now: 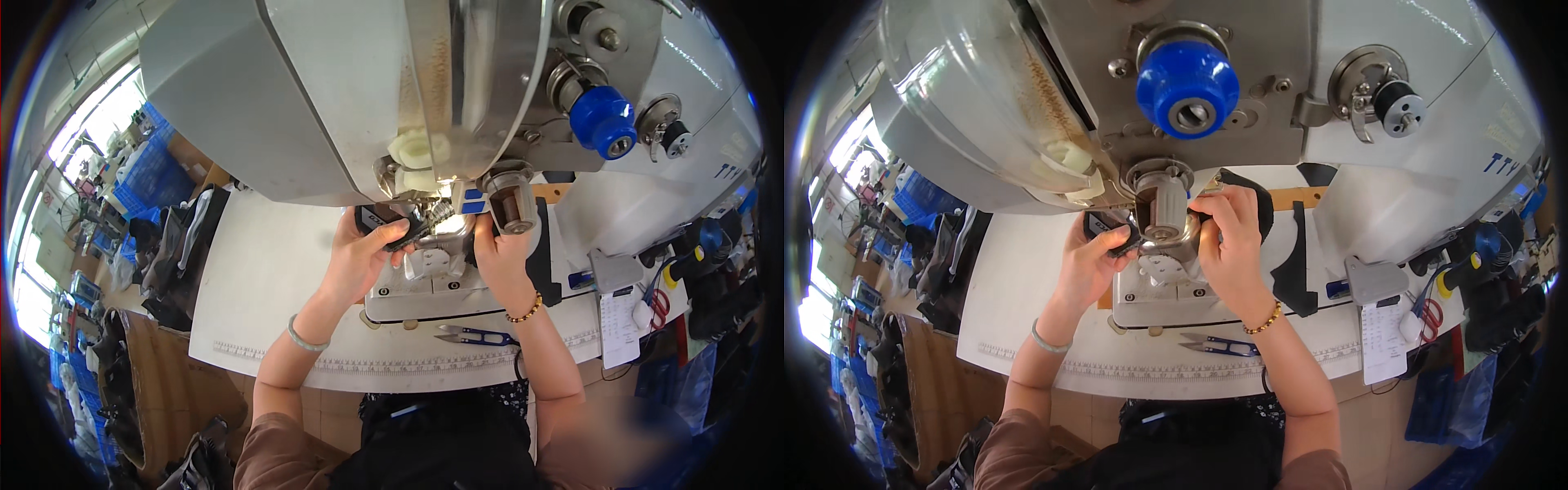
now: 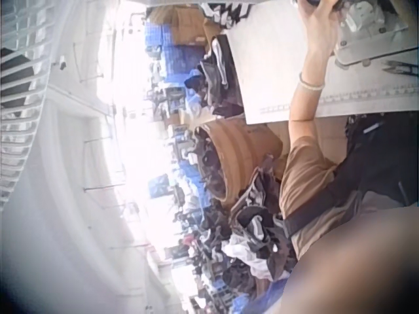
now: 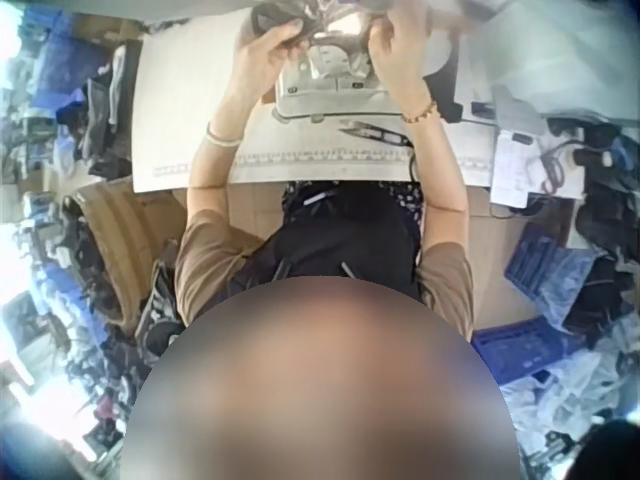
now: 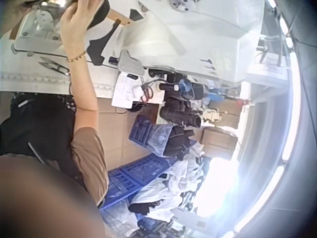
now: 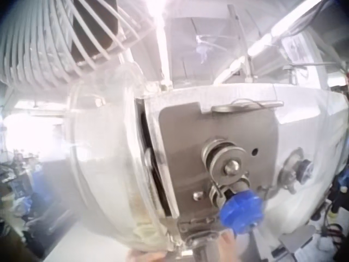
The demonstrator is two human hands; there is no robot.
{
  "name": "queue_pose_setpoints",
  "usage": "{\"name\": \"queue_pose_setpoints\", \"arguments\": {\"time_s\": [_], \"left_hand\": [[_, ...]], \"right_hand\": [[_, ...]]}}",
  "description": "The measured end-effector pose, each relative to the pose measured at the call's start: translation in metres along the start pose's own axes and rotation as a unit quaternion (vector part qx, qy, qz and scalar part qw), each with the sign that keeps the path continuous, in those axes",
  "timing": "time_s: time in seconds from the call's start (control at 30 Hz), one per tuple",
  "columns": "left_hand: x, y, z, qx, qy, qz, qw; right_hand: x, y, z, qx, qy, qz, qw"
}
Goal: The person stitches leather boot pieces together using a sewing machine, guides and rotates the material by hand under the needle, trims excess thread using thread snips, and continues sewing the boot sections together.
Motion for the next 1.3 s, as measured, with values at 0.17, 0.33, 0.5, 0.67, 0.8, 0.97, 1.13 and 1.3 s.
{"name": "queue_pose_setpoints", "arguments": {"time_s": [0.17, 0.33, 0.5, 0.67, 0.8, 0.97, 1.13, 1.3], "left_hand": [[0.003, 0.001, -0.001, 0.005, 0.000, -0.010, 1.000], [-0.004, 0.002, 0.002, 0.001, -0.044, 0.022, 0.999], [-0.006, 0.001, 0.001, 0.002, -0.033, 0.015, 0.999], [-0.004, 0.001, 0.003, 0.019, -0.040, 0.001, 0.999], [-0.004, 0.003, -0.001, 0.000, -0.045, 0.006, 0.999], [0.001, 0.006, -0.003, 0.019, -0.027, -0.016, 0.999], [-0.001, 0.008, -0.004, 0.013, -0.042, -0.002, 0.999], [-0.001, 0.010, -0.004, 0.032, -0.063, -0.009, 0.997]], "right_hand": [[-0.001, 0.000, -0.001, -0.007, 0.010, 0.003, 1.000], [0.002, 0.002, 0.000, 0.005, -0.006, -0.018, 1.000], [0.008, 0.006, -0.001, 0.015, -0.026, -0.032, 0.999], [0.006, 0.003, -0.001, 0.007, -0.036, -0.033, 0.999], [0.006, 0.005, 0.000, 0.004, -0.035, -0.039, 0.999], [0.006, 0.004, 0.002, -0.001, -0.058, -0.059, 0.997], [-0.008, 0.000, 0.007, 0.024, -0.058, -0.022, 0.998], [-0.019, -0.003, 0.010, 0.047, -0.083, -0.011, 0.995]]}}
Point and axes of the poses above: each hand's wrist, its own y-axis towards the middle knuckle, its own z-axis out of the palm, x = y × z, the point moved 10 cm from there along y, towards the middle knuckle, and after that the axes turned 6 degrees about x, right-handed, at the moved point
